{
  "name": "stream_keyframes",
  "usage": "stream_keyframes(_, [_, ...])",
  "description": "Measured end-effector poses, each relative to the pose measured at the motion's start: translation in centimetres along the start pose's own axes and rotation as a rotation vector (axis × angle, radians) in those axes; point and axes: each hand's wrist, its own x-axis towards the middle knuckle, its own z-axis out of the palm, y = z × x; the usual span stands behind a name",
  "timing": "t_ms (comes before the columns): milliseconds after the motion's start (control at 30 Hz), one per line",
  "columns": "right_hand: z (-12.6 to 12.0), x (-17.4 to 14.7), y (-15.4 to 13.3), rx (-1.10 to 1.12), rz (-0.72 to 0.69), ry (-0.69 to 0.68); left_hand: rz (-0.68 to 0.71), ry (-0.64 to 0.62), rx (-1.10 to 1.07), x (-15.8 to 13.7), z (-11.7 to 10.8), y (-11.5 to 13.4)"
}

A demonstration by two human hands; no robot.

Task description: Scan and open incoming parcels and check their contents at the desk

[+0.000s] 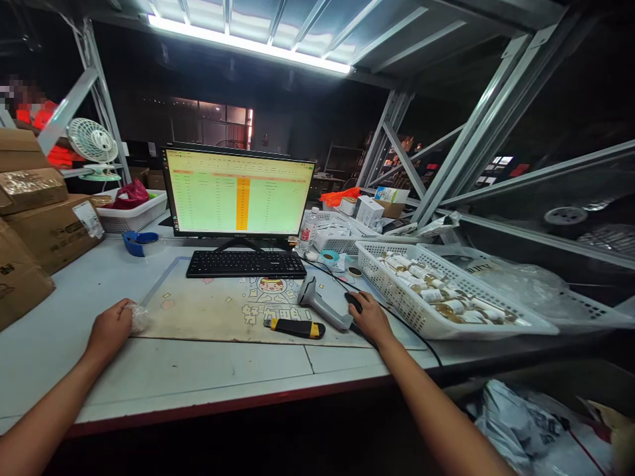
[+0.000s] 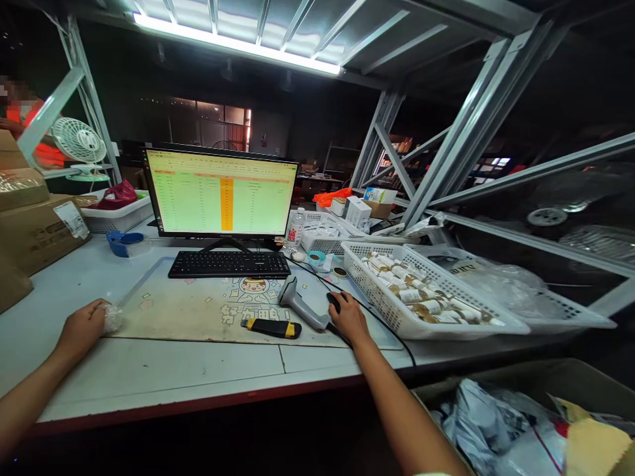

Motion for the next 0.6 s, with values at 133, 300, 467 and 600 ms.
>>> stream_keyframes(133, [-0.07,-0.03,-0.06,0.006,-0.006,0.005,0.013,-0.001,0.005,0.11,0.11,-0.14])
stream_keyframes(300, [0.04,0.04,0.16,0.011,-0.025,-0.001,-0.001,-0.02,0.011,-0.04,0.01,0.02])
stream_keyframes(467, [0.23,0.06,0.31,0.015,-0.03,0.02,0.007,-0.012,0.002,-0.09,-0.01,-0.04])
stream_keyframes(600, [0.17,0.04,0.24,0.02,-0.029,0.015,0.015,-0.007,-0.005,-0.03,0.11,-0.19])
